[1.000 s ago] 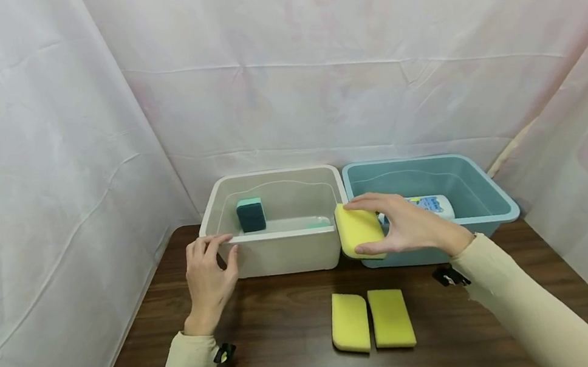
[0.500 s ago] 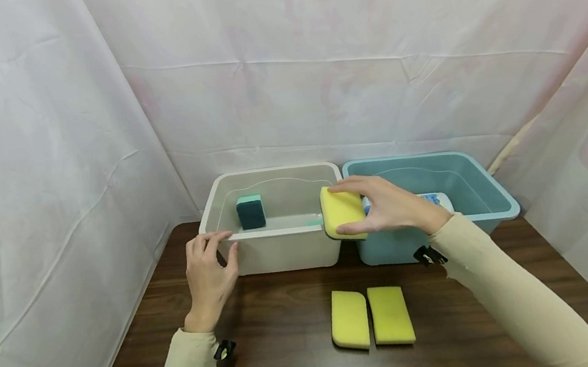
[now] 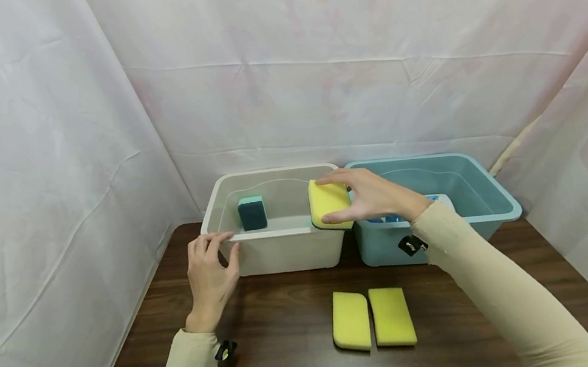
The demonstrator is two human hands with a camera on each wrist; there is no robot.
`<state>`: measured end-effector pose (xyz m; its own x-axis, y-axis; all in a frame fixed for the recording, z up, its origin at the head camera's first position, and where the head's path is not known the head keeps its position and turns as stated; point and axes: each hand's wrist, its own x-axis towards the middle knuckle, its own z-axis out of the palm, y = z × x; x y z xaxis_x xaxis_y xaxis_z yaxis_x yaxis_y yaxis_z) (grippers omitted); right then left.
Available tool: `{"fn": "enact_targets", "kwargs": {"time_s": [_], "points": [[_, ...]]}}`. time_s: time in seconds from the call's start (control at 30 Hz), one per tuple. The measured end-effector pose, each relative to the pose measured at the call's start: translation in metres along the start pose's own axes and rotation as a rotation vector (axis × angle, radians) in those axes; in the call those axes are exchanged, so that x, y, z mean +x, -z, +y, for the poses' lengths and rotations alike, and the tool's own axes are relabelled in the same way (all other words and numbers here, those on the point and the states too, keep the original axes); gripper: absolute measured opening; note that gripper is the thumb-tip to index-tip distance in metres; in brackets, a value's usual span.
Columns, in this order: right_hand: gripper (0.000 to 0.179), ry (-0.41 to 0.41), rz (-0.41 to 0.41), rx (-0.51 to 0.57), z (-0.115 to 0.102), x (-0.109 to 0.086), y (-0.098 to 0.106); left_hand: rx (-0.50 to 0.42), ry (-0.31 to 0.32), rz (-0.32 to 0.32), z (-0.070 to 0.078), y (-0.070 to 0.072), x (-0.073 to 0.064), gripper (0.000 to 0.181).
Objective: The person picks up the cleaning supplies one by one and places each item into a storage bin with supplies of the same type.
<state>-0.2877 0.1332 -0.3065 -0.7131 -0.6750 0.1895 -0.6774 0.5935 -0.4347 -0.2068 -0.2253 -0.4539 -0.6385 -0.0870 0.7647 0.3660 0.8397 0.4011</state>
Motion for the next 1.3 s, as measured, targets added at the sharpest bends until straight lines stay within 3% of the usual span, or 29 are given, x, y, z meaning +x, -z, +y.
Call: {"fn": "enact_targets", "kwargs": {"time_s": [0.4, 1.3], "points": [[0.086, -0.017, 0.018, -0.042, 0.007, 0.016, -0.005, 0.001, -0.008, 0.006, -0.001, 0.000, 0.000, 0.026], [0.089, -0.093, -0.046, -0.070, 0.022, 0.039, -0.020, -0.007, 0.002, 0.004, 0.001, -0.003, 0.001, 0.025]]}}
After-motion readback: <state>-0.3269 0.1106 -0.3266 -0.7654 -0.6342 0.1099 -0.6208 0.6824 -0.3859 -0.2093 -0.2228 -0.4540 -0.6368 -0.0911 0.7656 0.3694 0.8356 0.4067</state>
